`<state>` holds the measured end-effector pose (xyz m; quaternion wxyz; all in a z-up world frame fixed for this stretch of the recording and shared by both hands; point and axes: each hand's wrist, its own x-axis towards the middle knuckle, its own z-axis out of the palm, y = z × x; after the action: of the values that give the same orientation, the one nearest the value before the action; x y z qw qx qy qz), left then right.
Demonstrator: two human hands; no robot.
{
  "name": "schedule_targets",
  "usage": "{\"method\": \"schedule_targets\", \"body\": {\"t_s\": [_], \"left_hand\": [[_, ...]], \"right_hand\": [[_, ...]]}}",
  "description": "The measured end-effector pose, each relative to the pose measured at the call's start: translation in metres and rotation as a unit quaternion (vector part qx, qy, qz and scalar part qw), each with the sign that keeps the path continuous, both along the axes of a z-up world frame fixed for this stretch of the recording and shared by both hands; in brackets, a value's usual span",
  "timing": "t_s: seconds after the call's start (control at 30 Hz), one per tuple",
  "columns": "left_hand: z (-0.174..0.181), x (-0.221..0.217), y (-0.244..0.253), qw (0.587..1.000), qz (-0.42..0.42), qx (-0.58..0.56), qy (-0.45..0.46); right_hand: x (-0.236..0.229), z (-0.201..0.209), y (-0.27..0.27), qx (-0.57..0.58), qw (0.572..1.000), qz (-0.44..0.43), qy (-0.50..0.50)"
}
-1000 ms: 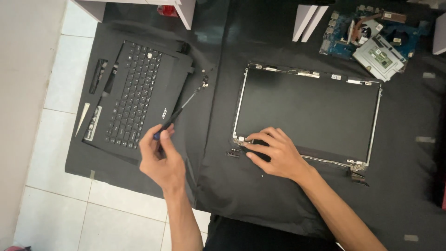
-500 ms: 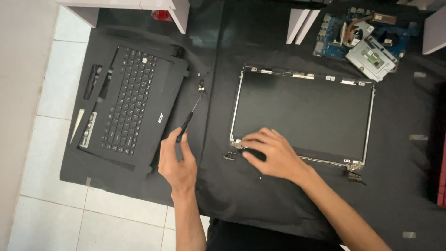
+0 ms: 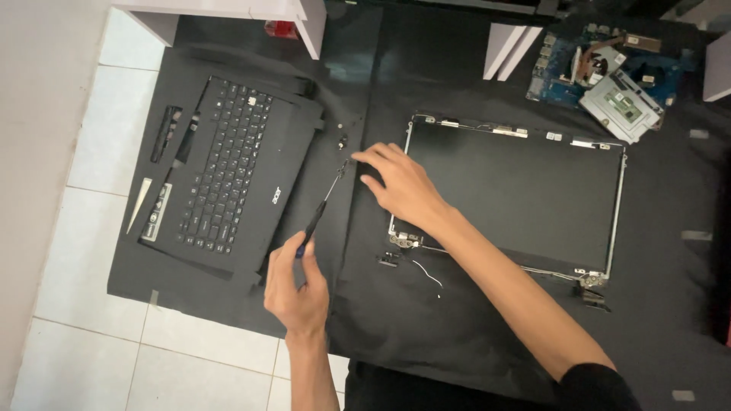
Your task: The person assembles a laptop by first securing the bottom cover with a screwdriver, then flipping the device to show the red lid. They proceed to work on the screen assembly, using a screwdriver to attach hinges and brackets to the display frame.
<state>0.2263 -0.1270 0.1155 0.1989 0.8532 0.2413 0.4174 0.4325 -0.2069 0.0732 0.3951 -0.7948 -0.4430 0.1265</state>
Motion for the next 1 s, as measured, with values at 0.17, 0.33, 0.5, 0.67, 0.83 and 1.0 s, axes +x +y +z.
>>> {"method": "schedule_targets", "body": {"t_s": [0.17, 0.33, 0.5, 0.67, 0.83, 1.0], "left_hand": [[-0.008, -0.009, 0.011, 1.0, 0.03, -0.006, 0.002], [-0.007, -0.011, 0.015, 0.998, 0.059, -0.019, 0.015], [-0.004, -0.012, 0.018, 0.997, 0.042, -0.06, -0.012], [-0.008, -0.015, 0.022, 0.994, 0.05, -0.091, -0.031], [-0.008, -0.015, 0.023, 0.991, 0.042, -0.12, -0.042], [-0.007, -0.017, 0.024, 0.983, 0.036, -0.17, -0.061]], "right_hand": [[-0.003, -0.002, 0.027, 0.022, 1.0, 0.001, -0.019], [-0.005, -0.015, 0.047, 0.022, 0.999, -0.028, -0.009], [-0.007, -0.02, 0.055, 0.025, 0.999, -0.048, 0.001], [-0.005, -0.015, 0.055, 0.031, 0.998, -0.063, 0.001], [-0.004, -0.015, 0.058, 0.048, 0.997, -0.052, 0.003], [-0.006, -0.022, 0.061, 0.06, 0.998, -0.035, -0.002]]}}
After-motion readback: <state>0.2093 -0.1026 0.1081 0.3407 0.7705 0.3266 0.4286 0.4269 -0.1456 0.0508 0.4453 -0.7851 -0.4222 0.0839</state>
